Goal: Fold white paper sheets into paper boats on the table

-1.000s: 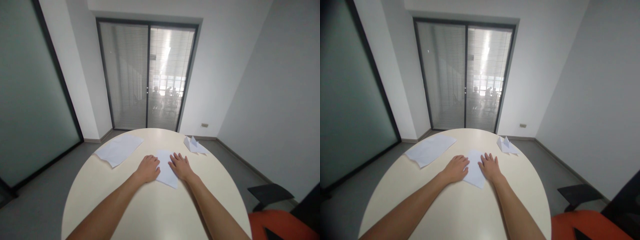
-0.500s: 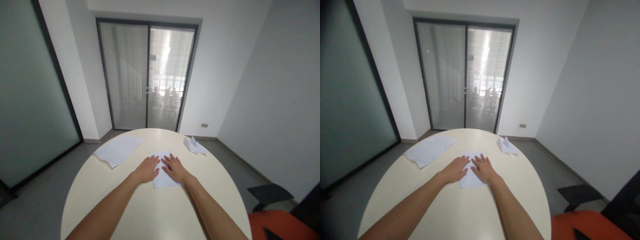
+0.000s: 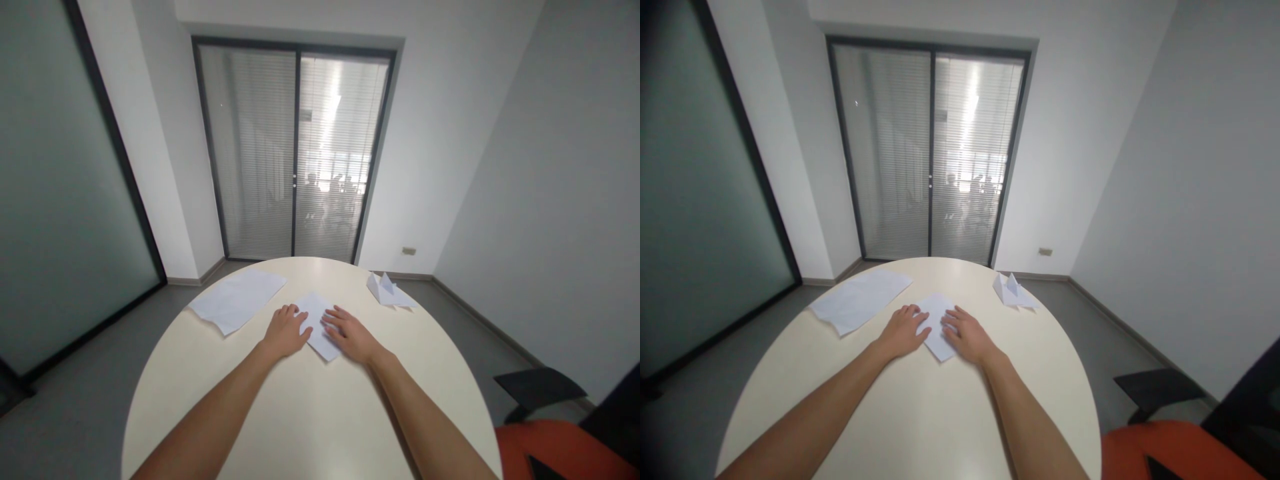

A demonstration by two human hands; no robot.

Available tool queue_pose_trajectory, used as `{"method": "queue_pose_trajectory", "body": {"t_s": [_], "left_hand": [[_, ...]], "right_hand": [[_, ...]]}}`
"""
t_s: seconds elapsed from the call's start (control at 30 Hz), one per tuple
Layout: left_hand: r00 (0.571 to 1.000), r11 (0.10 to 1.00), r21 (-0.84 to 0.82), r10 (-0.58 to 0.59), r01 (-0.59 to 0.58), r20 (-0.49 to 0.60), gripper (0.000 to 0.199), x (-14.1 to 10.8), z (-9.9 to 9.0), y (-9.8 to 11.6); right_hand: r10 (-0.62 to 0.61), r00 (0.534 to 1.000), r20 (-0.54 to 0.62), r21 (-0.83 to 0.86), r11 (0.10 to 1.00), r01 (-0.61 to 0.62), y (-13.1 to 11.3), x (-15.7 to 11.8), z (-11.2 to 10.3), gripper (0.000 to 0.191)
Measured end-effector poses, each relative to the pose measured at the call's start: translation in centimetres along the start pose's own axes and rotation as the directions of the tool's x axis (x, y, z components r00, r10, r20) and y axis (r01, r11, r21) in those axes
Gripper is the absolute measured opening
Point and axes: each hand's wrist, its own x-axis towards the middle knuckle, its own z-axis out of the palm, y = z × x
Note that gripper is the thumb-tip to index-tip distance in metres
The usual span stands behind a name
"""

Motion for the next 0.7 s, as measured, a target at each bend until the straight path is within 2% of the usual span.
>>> {"method": "queue_pose_trajectory", "body": {"t_s": [0.1, 0.2, 0.27, 0.4, 0.53, 0.6, 0.7], "left_hand": [[0.999, 0.998, -0.055, 0.005, -0.002, 0.049, 0.047, 0.2, 0.6, -0.7], [0.993, 0.995, -0.1, 0.016, -0.004, 0.117, 0.055, 0.4, 1.1, -1.2], [0.992, 0.993, -0.114, 0.022, -0.008, 0.127, 0.053, 0.6, 1.3, -1.4], [0.991, 0.989, -0.145, 0.06, -0.043, 0.117, 0.043, 0.8, 1.3, -2.1], [0.993, 0.985, -0.154, 0.086, -0.073, 0.078, 0.041, 0.8, 1.3, -2.5], [0.993, 0.986, -0.144, 0.094, -0.083, 0.068, 0.041, 0.8, 1.2, -2.4], [0.995, 0.989, -0.128, 0.077, -0.068, 0.066, 0.041, 0.7, 1.0, -2.1]], "right_hand": [[0.044, 0.993, 0.105, 0.029, 0.998, -0.048, 0.1, -0.2, 0.7, 0.057], [0.134, 0.98, 0.15, -0.015, 0.991, -0.133, 0.9, -0.5, 0.9, 0.061], [0.175, 0.97, 0.168, -0.033, 0.985, -0.172, 1.3, -0.7, 0.7, 0.059], [0.246, 0.955, 0.165, -0.063, 0.969, -0.238, 1.3, -0.7, 0.3, 0.054], [0.296, 0.95, 0.103, -0.112, 0.952, -0.284, 0.9, -0.5, 0.0, 0.049], [0.265, 0.963, 0.052, -0.123, 0.959, -0.257, 0.8, -0.3, -0.2, 0.045], [0.11, 0.994, 0.02, -0.032, 0.994, -0.109, 0.3, -0.1, -0.4, 0.044]]}}
